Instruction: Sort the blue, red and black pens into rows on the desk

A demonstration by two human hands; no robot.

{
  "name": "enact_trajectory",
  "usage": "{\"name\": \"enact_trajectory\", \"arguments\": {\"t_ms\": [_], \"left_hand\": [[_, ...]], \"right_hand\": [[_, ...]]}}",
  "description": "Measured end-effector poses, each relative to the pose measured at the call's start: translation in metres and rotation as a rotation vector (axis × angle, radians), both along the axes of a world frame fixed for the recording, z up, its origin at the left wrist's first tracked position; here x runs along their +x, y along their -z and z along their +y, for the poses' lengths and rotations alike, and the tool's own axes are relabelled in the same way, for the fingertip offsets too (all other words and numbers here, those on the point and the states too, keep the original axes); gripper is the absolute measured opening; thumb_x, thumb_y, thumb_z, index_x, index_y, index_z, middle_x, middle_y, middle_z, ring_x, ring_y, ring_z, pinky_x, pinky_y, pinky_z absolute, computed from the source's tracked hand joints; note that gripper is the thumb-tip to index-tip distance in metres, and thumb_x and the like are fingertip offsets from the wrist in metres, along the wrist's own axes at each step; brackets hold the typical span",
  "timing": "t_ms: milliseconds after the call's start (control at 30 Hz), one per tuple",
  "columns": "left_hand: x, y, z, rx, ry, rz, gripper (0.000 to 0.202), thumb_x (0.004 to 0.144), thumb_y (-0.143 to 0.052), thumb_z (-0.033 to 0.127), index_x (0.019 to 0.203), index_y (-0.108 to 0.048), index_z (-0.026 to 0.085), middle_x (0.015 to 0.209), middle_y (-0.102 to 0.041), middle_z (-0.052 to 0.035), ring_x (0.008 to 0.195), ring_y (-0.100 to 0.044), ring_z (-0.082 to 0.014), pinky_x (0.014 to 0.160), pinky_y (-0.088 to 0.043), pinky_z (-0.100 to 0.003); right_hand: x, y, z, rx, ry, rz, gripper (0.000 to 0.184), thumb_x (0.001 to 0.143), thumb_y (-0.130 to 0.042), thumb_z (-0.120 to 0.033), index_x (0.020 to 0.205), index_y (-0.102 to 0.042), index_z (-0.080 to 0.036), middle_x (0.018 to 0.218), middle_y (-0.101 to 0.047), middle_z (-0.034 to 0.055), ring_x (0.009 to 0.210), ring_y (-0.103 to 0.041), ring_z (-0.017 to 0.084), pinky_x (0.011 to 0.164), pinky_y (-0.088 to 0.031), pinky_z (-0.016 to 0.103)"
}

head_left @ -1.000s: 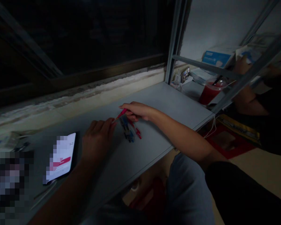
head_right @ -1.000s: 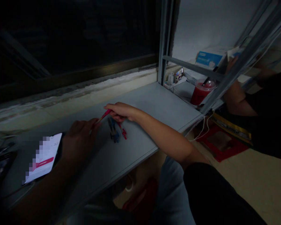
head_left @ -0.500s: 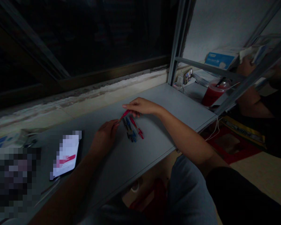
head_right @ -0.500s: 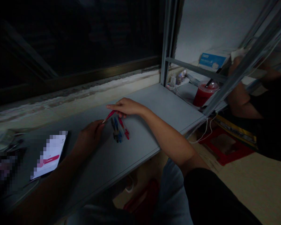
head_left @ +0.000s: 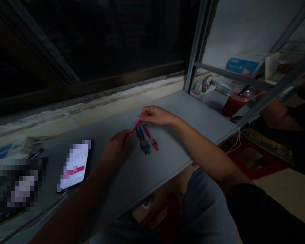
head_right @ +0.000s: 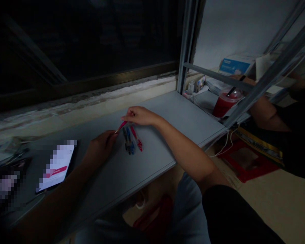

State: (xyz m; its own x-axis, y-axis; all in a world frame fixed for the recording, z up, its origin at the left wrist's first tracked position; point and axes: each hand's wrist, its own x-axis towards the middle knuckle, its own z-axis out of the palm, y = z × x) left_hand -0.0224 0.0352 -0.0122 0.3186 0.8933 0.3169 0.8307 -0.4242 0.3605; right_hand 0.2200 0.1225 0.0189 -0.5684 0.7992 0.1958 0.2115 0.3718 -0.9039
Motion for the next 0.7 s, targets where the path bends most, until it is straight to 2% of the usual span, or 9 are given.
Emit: {"name": "enact_trajectory", "arguments": {"t_ms": [100, 233, 400, 567, 700], "left_hand": [[0.0, 0.0, 0.0, -0.004, 0.004, -0.014, 0.041, 0.104, -0.039, 0.047, 0.111, -0.068, 0.018, 0.1, -0.078, -0.0124, 0.088, -0.074, -0.0276, 0.081, -0.056, -0.038], [0.001, 0.002, -0.001, 0.013, 0.004, -0.066, 0.034, 0.103, -0.044, 0.045, 0.105, -0.068, 0.021, 0.1, -0.077, -0.0118, 0.09, -0.074, -0.0269, 0.082, -0.057, -0.037], [0.002, 0.003, -0.002, 0.003, 0.035, -0.123, 0.032, 0.104, -0.042, 0.042, 0.103, -0.066, 0.021, 0.102, -0.077, -0.0115, 0.09, -0.073, -0.0253, 0.086, -0.057, -0.038], [0.003, 0.003, -0.003, -0.014, 0.036, -0.143, 0.036, 0.105, -0.041, 0.043, 0.112, -0.066, 0.019, 0.099, -0.076, -0.01, 0.084, -0.071, -0.0225, 0.082, -0.057, -0.036], [0.003, 0.004, -0.004, -0.028, 0.046, -0.148, 0.036, 0.106, -0.043, 0.042, 0.122, -0.064, 0.017, 0.094, -0.075, -0.0077, 0.078, -0.069, -0.02, 0.076, -0.056, -0.032]], "right_hand": [[0.0, -0.003, -0.002, -0.046, -0.037, -0.016, 0.013, 0.091, -0.072, -0.02, 0.085, -0.062, -0.014, 0.069, -0.062, -0.0028, 0.059, -0.053, 0.009, 0.056, -0.041, 0.02], [-0.001, -0.01, -0.006, -0.128, -0.092, 0.123, 0.013, 0.084, -0.074, -0.012, 0.09, -0.063, -0.015, 0.071, -0.061, -0.0038, 0.062, -0.055, 0.009, 0.055, -0.043, 0.019], [-0.001, -0.014, -0.01, -0.193, -0.093, 0.21, 0.014, 0.079, -0.07, -0.004, 0.088, -0.065, -0.014, 0.078, -0.066, -0.0011, 0.067, -0.059, 0.009, 0.059, -0.047, 0.019], [-0.002, -0.014, -0.012, -0.189, 0.01, 0.233, 0.015, 0.081, -0.068, -0.006, 0.092, -0.065, -0.015, 0.074, -0.062, -0.003, 0.065, -0.057, 0.009, 0.054, -0.045, 0.019], [-0.003, -0.012, -0.007, -0.157, 0.143, 0.244, 0.019, 0.086, -0.071, -0.01, 0.097, -0.059, -0.018, 0.07, -0.058, -0.0054, 0.059, -0.055, 0.009, 0.05, -0.042, 0.019]]}}
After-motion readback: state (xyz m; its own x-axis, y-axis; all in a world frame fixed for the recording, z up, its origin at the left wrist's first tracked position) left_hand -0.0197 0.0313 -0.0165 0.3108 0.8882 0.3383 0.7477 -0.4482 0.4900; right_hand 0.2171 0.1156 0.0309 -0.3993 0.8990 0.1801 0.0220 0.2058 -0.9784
